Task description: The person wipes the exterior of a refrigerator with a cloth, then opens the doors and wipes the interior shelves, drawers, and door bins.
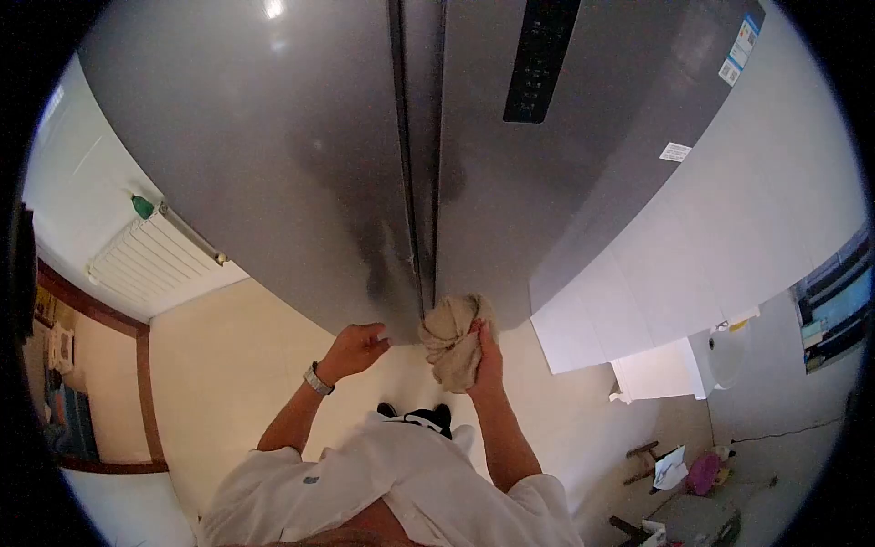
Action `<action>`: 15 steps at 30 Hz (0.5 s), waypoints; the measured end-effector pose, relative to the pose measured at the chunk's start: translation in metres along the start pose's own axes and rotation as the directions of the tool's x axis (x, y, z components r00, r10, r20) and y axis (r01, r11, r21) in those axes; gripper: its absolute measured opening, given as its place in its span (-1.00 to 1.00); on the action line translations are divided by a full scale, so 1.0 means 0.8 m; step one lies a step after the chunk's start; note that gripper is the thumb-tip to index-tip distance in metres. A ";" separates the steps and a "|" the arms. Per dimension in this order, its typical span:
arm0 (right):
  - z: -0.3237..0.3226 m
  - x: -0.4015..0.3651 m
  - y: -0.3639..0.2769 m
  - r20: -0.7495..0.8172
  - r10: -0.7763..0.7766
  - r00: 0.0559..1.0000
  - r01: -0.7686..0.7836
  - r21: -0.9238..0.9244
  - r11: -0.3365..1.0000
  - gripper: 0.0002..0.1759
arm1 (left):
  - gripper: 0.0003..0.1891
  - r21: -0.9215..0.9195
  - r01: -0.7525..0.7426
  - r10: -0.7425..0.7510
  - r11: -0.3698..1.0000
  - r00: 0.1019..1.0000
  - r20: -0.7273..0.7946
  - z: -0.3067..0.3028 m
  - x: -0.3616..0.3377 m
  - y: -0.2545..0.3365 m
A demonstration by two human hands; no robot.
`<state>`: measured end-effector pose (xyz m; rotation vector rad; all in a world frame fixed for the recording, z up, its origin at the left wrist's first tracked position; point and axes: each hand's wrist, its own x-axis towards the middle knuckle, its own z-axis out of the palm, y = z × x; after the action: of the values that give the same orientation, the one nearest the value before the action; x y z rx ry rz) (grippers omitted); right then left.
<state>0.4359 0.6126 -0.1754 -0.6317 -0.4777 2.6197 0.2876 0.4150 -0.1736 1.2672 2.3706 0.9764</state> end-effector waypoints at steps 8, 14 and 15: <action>0.000 0.002 0.014 0.083 -0.166 0.983 0.179 -0.189 0.965 -0.41 | -0.75 0.101 -0.113 0.121 0.988 0.989 -0.080 -0.032 0.004 0.003; 0.037 0.005 0.008 0.076 -0.251 0.965 0.261 -0.179 0.949 -0.45 | -0.69 0.210 -0.095 0.111 0.973 0.991 -0.068 -0.041 0.031 0.030; 0.044 0.012 0.004 0.079 -0.240 0.968 0.251 -0.177 0.952 -0.45 | -0.66 0.161 -0.083 0.097 0.983 0.992 -0.084 -0.040 0.035 0.032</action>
<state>0.4099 0.6062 -0.1507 -0.5190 -0.7744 2.3788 0.2708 0.4341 -0.1309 1.4269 2.5236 0.9062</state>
